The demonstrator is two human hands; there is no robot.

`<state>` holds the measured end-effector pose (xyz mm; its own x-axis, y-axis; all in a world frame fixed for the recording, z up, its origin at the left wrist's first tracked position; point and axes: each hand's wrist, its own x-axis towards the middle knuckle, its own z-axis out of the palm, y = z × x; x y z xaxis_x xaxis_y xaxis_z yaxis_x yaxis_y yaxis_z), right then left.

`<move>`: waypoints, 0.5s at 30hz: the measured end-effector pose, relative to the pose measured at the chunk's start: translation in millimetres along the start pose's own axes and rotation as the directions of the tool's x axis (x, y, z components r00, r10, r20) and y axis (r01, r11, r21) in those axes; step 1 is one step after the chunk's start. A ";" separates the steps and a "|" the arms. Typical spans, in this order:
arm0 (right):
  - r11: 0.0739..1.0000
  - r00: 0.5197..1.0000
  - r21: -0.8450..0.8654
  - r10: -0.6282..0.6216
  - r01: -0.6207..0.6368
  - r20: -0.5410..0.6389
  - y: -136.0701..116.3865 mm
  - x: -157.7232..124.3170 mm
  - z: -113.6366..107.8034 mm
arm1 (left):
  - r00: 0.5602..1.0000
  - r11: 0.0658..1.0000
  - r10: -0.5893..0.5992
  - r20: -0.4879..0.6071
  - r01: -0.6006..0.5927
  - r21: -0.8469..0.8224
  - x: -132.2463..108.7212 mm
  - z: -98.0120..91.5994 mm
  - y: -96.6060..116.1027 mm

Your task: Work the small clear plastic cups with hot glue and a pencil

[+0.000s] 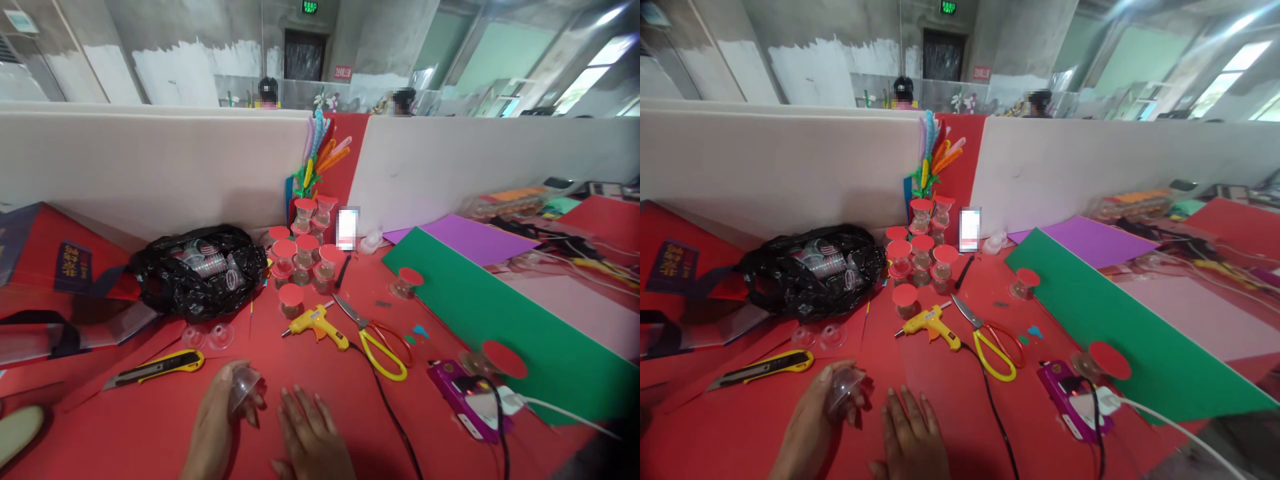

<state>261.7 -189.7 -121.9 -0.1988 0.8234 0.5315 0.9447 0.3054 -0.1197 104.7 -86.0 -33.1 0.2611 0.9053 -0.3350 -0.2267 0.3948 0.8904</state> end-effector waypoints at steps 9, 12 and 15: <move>0.981 0.995 -0.184 -0.079 0.067 -0.058 9.8 5.0 -34.3 | 0.978 0.972 -0.207 0.005 0.206 -0.110 -9.8 11.7 17.8; 0.992 0.998 -0.124 -0.025 0.019 -0.053 7.7 5.7 -48.6 | 0.996 0.997 -0.075 0.041 0.075 0.002 -11.6 7.8 7.3; 0.997 0.996 -0.030 0.074 -0.075 -0.055 6.0 12.0 -62.8 | 0.993 0.969 0.099 0.065 -0.111 0.220 -10.6 0.6 -3.8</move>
<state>281.4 -208.1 -63.5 -0.1140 0.8158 0.5669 0.9643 0.2281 -0.1344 103.4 -97.2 -32.8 0.2976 0.9279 -0.2245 -0.0420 0.2477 0.9679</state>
